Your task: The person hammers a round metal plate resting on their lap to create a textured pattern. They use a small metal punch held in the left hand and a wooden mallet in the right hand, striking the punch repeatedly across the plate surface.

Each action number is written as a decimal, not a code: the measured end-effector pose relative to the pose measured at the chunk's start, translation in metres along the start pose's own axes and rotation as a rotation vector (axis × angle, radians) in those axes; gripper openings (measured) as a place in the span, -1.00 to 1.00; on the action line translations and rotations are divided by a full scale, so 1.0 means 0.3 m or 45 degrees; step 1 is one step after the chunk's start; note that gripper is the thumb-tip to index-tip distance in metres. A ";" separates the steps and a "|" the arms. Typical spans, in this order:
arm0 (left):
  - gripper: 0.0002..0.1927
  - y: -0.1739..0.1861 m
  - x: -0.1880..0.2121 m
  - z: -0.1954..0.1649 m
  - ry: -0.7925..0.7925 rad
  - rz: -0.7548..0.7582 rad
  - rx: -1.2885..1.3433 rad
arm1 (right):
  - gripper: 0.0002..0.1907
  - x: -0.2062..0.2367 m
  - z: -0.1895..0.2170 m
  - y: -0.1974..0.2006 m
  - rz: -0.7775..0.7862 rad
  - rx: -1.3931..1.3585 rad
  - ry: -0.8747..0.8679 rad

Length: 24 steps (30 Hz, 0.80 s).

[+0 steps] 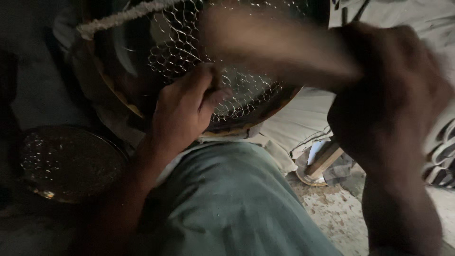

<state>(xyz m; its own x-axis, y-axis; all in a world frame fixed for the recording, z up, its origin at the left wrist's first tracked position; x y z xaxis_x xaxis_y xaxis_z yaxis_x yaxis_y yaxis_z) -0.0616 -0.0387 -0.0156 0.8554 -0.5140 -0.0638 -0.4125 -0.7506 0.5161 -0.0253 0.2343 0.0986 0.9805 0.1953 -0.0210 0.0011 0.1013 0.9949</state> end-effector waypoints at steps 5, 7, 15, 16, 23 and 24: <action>-0.66 0.012 -0.083 -0.022 -0.174 0.189 0.001 | -0.63 0.078 0.015 -0.037 -0.027 -0.352 -0.258; -0.66 0.019 -0.106 -0.042 -0.125 0.324 0.028 | -0.63 0.115 0.027 -0.050 -0.037 -0.338 -0.306; -0.69 0.026 -0.205 -0.102 -0.118 0.726 -0.077 | -0.42 0.273 0.056 -0.120 -0.304 -1.360 -1.029; -0.69 0.027 -0.205 -0.107 -0.137 0.726 -0.076 | -0.47 0.288 0.061 -0.129 -0.288 -1.155 -0.943; -0.77 0.052 -0.162 -0.119 -0.112 0.646 -0.146 | -0.82 0.382 0.071 -0.211 -0.524 -1.246 -0.933; -0.78 0.060 -0.153 -0.119 -0.089 0.618 -0.111 | -0.81 0.390 0.071 -0.218 -0.488 -1.201 -0.927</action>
Point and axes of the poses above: each hand's wrist, its own x-axis away from the middle knuckle, its own y-axis out of the back of the hand, z = x × y, the point moved 1 cm from there along -x, towards the middle knuckle, and after that the axes turned 2 degrees about -x, right-handed, at the moved point
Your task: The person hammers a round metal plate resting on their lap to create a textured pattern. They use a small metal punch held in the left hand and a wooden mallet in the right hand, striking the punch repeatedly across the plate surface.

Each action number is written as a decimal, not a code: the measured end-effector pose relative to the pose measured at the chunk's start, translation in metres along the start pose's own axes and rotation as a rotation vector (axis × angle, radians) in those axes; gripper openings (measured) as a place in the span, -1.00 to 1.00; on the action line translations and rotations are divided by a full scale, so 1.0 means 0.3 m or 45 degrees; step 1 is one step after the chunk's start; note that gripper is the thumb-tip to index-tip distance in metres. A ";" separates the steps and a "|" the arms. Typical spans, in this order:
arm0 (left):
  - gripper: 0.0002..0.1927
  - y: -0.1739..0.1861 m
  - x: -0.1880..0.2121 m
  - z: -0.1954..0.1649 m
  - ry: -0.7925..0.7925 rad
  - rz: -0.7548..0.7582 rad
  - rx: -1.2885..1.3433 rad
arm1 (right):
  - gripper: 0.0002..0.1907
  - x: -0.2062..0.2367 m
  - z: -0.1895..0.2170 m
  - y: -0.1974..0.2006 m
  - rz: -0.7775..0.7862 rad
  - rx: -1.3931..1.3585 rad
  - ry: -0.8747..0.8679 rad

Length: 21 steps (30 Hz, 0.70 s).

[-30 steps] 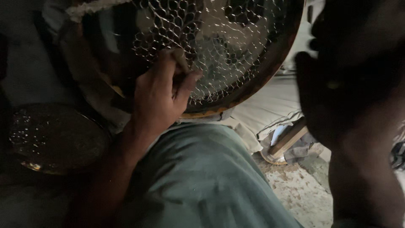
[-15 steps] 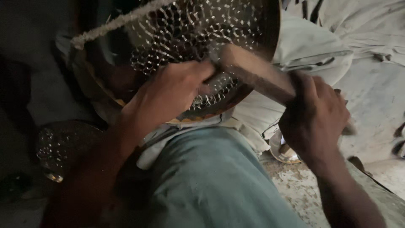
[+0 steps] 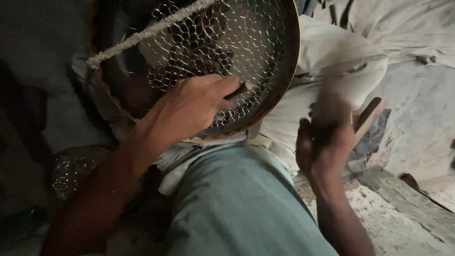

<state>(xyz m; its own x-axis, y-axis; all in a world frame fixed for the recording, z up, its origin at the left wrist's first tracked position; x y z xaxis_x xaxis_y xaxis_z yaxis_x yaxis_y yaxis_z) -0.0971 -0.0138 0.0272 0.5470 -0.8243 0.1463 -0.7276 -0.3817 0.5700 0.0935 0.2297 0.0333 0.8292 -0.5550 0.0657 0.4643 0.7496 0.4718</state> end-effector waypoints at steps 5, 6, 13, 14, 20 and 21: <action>-0.80 0.029 0.150 -0.006 0.088 -0.446 0.164 | -0.54 0.021 -0.029 0.007 0.071 0.856 0.236; -0.81 0.038 0.204 0.000 0.182 -0.547 0.270 | -0.54 0.027 -0.043 0.006 0.046 0.707 0.126; -0.75 0.086 0.540 0.097 0.440 -1.233 0.493 | -0.48 0.072 -0.073 -0.074 0.148 0.547 0.017; -0.74 0.082 0.561 0.111 0.500 -1.199 0.380 | -0.53 0.074 -0.069 -0.094 0.127 0.391 0.008; -0.59 0.061 0.589 0.209 0.411 -1.142 -0.289 | -0.70 0.019 -0.008 -0.240 0.127 0.203 0.030; -0.66 0.058 0.593 0.228 0.473 -1.103 -0.194 | -0.71 0.002 0.008 -0.261 0.082 0.345 0.068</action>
Point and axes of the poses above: each hand's wrist, its own x-axis away from the middle knuckle, its own y-axis out of the back of the hand, z = x × y, the point moved 1 cm from there along -x, towards the middle knuckle, and after that the axes turned 2 degrees about -x, right-handed, at the moved point
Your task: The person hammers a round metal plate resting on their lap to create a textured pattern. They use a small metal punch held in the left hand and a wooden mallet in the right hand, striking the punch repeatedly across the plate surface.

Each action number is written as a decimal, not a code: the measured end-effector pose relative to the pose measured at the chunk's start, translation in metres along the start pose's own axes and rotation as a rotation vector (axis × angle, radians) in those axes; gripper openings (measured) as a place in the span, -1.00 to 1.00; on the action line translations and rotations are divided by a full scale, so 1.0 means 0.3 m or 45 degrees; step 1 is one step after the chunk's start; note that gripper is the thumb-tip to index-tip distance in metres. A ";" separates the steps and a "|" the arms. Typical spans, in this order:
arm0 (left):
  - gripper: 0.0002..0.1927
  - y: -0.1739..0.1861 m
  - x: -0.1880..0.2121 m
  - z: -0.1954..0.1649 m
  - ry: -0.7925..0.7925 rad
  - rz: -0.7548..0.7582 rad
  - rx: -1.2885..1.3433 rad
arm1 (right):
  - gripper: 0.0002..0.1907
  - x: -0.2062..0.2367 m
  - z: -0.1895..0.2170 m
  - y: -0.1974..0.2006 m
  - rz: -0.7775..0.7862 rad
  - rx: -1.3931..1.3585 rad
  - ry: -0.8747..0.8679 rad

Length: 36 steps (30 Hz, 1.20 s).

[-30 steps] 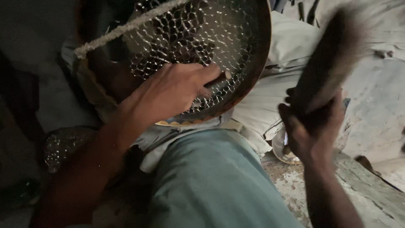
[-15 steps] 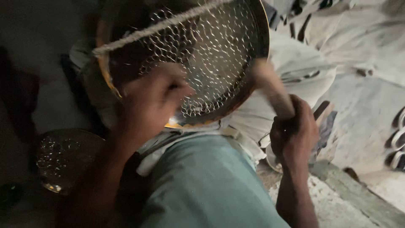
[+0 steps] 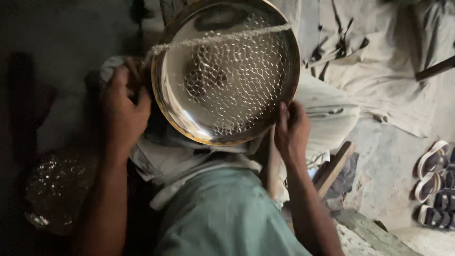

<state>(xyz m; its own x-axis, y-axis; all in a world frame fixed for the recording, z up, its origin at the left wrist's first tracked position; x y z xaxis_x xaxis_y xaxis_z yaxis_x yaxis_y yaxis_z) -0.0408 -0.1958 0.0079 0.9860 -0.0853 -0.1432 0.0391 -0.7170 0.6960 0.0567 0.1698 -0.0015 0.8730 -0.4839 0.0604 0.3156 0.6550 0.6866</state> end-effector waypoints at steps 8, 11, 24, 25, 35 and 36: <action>-0.80 0.026 -0.058 0.124 0.104 0.017 0.132 | -0.58 -0.063 0.140 -0.107 0.064 -0.266 0.162; -0.78 0.032 -0.071 0.145 0.093 0.040 0.217 | 0.10 0.014 0.165 -0.171 0.133 -0.711 0.024; -0.68 0.079 0.033 0.202 0.292 0.054 0.180 | -0.11 0.071 -0.010 -0.237 -0.055 -0.640 -0.351; -0.71 0.080 0.051 0.191 0.299 0.054 0.211 | -0.31 0.063 -0.038 -0.218 -0.151 -0.640 -0.277; -0.73 -0.002 0.207 -0.017 0.470 -0.087 0.421 | -0.49 0.015 -0.211 -0.103 0.285 0.041 0.107; -0.73 -0.017 0.215 -0.037 0.476 -0.092 0.451 | -0.42 0.028 -0.212 -0.113 0.247 0.452 0.273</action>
Point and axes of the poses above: each hand's wrist, its own x-axis away from the middle knuckle, its own y-axis out of the back of the hand, z = x × y, the point moved 1 cm from there along -x, towards the middle knuckle, and after that the axes turned 2 degrees about -x, right-handed, at the moved point
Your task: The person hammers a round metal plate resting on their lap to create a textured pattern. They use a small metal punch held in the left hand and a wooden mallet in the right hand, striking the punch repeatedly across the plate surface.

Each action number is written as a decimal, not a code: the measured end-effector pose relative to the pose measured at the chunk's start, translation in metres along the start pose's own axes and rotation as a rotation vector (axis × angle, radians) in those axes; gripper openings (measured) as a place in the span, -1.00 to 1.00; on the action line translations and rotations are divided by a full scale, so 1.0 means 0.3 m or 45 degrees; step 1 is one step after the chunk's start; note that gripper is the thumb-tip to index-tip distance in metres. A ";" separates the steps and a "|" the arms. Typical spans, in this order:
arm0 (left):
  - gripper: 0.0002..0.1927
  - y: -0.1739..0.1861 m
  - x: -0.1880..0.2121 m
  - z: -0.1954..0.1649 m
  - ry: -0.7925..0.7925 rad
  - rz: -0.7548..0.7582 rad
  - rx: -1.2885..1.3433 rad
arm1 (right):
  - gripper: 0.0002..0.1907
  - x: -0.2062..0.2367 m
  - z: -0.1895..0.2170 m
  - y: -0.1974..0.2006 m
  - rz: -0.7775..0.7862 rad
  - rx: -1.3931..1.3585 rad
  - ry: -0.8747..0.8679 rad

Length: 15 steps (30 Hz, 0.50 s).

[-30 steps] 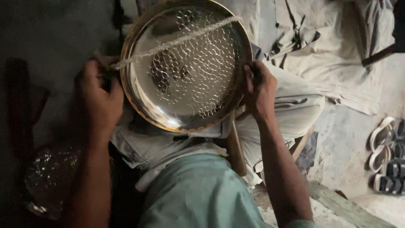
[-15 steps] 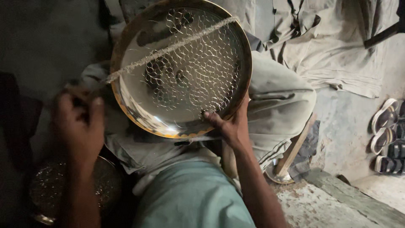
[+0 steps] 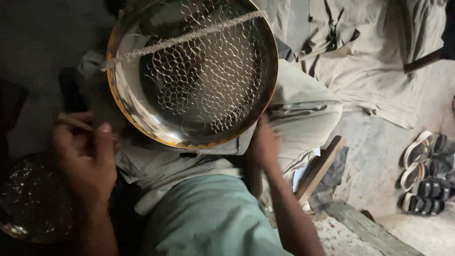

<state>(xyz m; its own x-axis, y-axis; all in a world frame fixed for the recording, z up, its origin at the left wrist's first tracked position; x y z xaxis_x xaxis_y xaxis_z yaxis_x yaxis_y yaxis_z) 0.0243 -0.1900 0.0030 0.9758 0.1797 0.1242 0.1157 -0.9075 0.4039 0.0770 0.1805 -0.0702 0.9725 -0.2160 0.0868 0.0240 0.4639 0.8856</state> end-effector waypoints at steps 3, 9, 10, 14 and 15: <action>-0.73 -0.031 0.032 -0.034 -0.091 0.015 -0.147 | -0.18 0.027 -0.032 -0.004 -0.052 0.069 0.156; -0.70 -0.043 -0.001 -0.067 -0.092 0.072 -0.142 | -0.59 0.063 -0.299 0.250 -0.440 -1.164 -0.451; -0.71 -0.046 -0.011 -0.066 -0.079 0.091 -0.188 | -0.59 0.050 -0.305 0.340 -0.711 -1.095 -0.391; -0.69 -0.072 -0.040 -0.058 -0.187 0.161 -0.153 | -0.59 -0.029 -0.156 0.552 -1.227 -0.926 -0.058; -0.71 -0.078 -0.043 -0.055 -0.175 0.176 -0.072 | -0.59 -0.085 -0.115 0.562 -1.216 -0.917 0.006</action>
<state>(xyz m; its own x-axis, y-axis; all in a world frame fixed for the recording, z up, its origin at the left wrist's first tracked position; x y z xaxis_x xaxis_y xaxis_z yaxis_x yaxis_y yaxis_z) 0.0059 -0.1650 0.0069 0.9983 -0.0025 0.0587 -0.0282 -0.8964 0.4423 0.0641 0.2939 0.0613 0.4920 -0.7329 -0.4699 0.8601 0.4928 0.1320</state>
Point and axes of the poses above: each hand's wrist, its own x-axis away from the middle knuckle, its own y-axis out of the back of the hand, z = x × y, the point moved 1 cm from there along -x, towards the middle knuckle, and after that the axes turned 2 degrees about -x, right-handed, at the moved point
